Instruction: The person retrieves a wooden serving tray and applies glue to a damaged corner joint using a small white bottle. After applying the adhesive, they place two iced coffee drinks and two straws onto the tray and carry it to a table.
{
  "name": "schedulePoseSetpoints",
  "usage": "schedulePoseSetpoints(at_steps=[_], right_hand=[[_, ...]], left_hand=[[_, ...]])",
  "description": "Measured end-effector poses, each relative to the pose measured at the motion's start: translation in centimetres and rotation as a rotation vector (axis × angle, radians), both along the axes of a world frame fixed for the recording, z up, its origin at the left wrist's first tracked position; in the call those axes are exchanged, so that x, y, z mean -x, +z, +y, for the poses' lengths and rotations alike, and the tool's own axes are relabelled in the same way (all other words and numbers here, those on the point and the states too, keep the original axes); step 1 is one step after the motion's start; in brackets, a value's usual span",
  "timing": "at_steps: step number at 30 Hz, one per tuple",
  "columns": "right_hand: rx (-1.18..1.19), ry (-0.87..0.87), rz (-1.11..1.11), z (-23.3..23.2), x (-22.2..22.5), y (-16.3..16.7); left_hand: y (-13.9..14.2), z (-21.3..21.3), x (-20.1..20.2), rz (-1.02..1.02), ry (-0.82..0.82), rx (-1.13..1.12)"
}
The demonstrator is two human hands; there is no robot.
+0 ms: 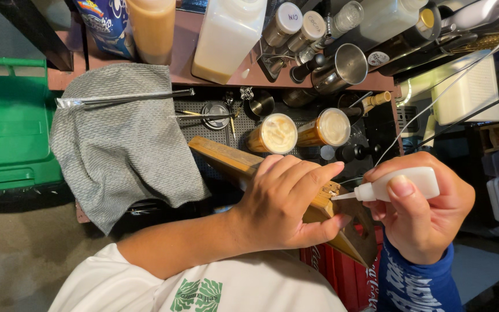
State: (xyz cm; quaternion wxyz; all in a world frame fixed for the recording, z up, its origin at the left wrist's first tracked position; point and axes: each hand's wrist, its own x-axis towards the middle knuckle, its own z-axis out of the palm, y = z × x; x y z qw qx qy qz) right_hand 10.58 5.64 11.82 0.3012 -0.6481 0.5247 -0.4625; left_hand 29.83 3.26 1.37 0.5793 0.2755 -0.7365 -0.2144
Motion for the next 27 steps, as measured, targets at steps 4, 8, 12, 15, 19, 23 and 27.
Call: schedulePoseSetpoints(at_steps=[4,8,12,15,19,23,27], right_hand=[[0.002,0.012,-0.011,-0.02,-0.17,0.04],[0.002,0.002,-0.004,0.03,-0.23,0.11],[0.004,0.012,-0.007,-0.03,-0.17,0.05],[0.007,-0.001,-0.033,0.02,-0.09,-0.11],[0.012,-0.006,-0.048,0.12,-0.02,-0.21],[0.008,0.011,-0.034,0.1,-0.05,-0.27],[0.015,0.017,-0.031,0.08,-0.09,-0.22]], left_hand=[[0.09,-0.14,-0.11,0.006,-0.004,0.0],[0.09,-0.14,-0.1,0.004,0.003,0.0],[0.02,-0.13,-0.08,-0.002,-0.004,-0.007],[-0.05,-0.15,-0.09,-0.004,-0.007,-0.004],[-0.13,-0.23,-0.13,-0.008,-0.02,-0.005],[-0.14,-0.18,-0.13,-0.006,-0.01,-0.007],[-0.15,-0.19,-0.14,-0.002,-0.012,-0.01]])
